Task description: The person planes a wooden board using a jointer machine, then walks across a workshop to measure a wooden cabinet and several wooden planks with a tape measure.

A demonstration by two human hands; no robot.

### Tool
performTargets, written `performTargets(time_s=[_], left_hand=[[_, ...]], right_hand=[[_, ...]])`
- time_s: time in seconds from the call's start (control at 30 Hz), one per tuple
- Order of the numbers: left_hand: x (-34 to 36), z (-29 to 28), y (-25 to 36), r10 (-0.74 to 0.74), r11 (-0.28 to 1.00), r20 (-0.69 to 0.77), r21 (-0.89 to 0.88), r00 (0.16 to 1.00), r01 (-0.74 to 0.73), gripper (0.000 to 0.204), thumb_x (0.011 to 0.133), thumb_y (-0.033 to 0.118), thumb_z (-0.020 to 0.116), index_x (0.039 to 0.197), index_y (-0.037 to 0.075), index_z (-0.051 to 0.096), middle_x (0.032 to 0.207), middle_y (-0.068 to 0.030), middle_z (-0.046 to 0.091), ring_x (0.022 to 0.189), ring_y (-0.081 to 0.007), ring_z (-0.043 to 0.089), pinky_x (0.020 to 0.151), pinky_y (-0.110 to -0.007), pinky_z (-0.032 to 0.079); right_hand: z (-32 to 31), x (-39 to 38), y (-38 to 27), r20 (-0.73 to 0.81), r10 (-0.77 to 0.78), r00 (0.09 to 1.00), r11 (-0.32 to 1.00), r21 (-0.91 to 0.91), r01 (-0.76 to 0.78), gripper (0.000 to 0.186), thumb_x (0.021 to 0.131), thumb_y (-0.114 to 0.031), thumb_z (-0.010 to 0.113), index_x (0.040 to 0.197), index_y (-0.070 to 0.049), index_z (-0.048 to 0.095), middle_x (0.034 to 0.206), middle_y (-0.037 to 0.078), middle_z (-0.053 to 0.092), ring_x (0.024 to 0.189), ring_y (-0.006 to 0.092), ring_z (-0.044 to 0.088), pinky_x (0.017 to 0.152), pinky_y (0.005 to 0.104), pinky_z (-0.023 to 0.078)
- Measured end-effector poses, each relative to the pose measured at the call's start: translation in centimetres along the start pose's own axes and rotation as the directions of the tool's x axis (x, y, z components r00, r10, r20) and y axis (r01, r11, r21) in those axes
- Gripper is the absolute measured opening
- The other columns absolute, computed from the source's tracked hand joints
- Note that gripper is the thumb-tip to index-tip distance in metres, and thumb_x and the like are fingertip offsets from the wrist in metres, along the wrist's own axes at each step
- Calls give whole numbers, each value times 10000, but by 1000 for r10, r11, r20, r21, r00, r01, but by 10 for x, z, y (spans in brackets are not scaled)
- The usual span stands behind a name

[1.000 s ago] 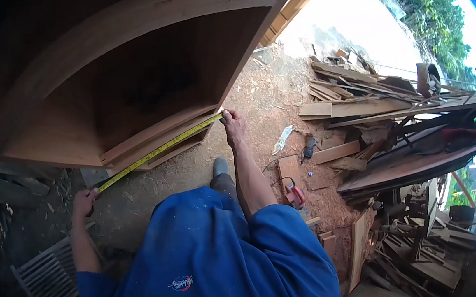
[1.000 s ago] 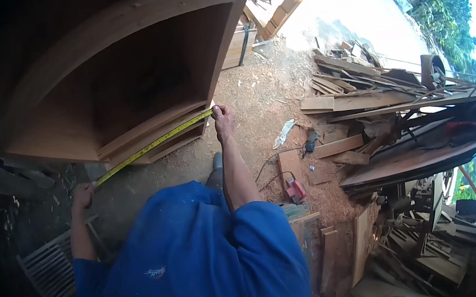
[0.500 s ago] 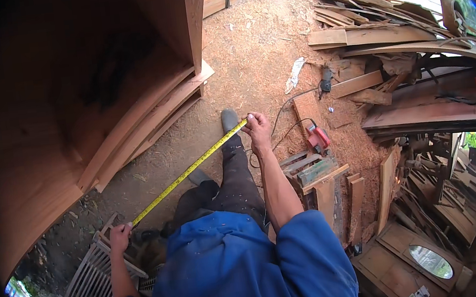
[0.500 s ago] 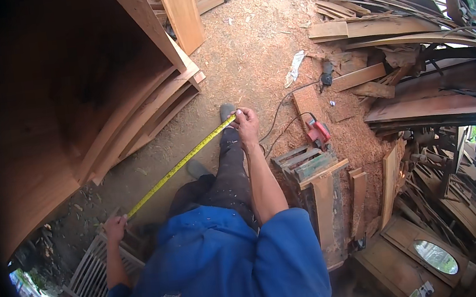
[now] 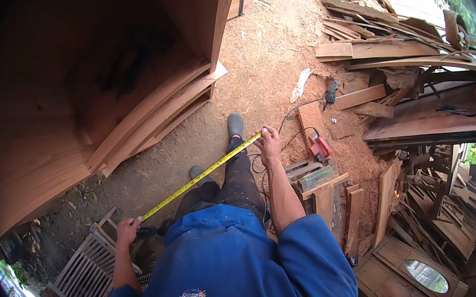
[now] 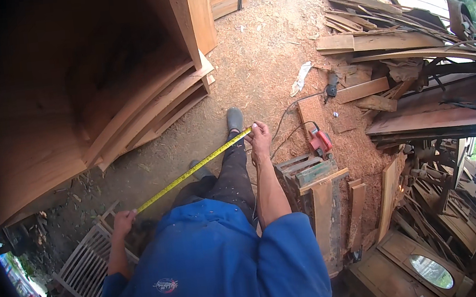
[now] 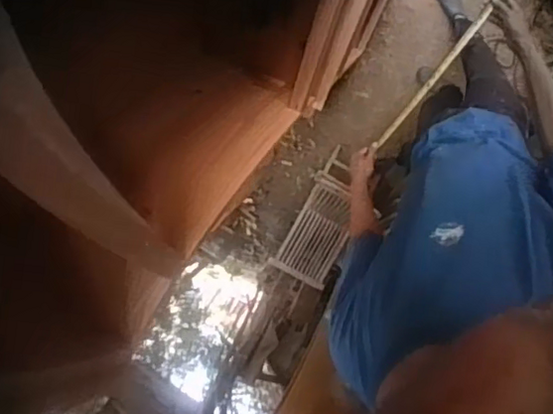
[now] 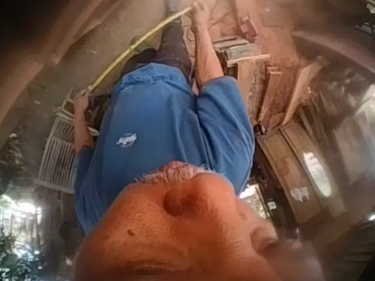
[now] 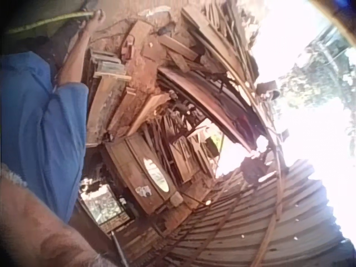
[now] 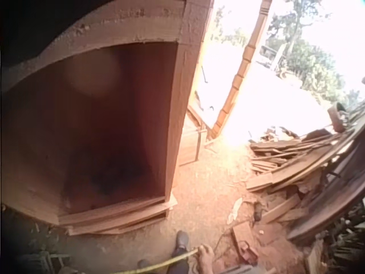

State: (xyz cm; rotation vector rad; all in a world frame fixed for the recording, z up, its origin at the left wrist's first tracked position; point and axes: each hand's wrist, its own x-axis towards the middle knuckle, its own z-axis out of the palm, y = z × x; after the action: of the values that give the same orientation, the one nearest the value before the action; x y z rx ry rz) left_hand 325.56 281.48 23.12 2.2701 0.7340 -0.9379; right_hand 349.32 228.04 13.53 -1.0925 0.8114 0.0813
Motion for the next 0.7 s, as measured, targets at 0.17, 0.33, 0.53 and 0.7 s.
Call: performTargets(time_s=[0.17,0.33,0.53,0.7], left_hand=[[4,8,5,-30,998,-19,51,999,31,554,840,576,596,723,44,696,698,-167,635,678,-300,634,660,-402,476],[-11,-3,57,-85,996,41,23,995,85,585,852,626,536,771,74,712,807,-178,666,802,-352,650,735,-456,485],[-8,-12,80,-68,995,-68,68,995,73,532,862,602,539,791,106,719,799,-158,673,809,-387,646,742,-461,498],[-2,-70,118,-11,995,-175,95,984,28,515,863,578,554,768,94,701,787,-169,661,788,-395,636,710,-454,502]], right_hand=[[5,0,-37,17,43,999,996,-79,-41,227,948,-159,567,1151,-82,499,969,101,636,796,199,632,687,331,559],[6,9,-64,35,74,997,996,-54,-72,280,944,-170,567,1195,-88,473,972,94,618,830,212,635,720,358,547],[18,39,-80,49,184,982,965,-199,-171,276,937,-178,576,1182,-107,470,882,52,555,795,237,647,670,333,544],[55,67,-116,117,194,974,965,-199,-168,400,900,-123,570,1275,-94,431,1018,87,571,841,233,634,696,334,541]])
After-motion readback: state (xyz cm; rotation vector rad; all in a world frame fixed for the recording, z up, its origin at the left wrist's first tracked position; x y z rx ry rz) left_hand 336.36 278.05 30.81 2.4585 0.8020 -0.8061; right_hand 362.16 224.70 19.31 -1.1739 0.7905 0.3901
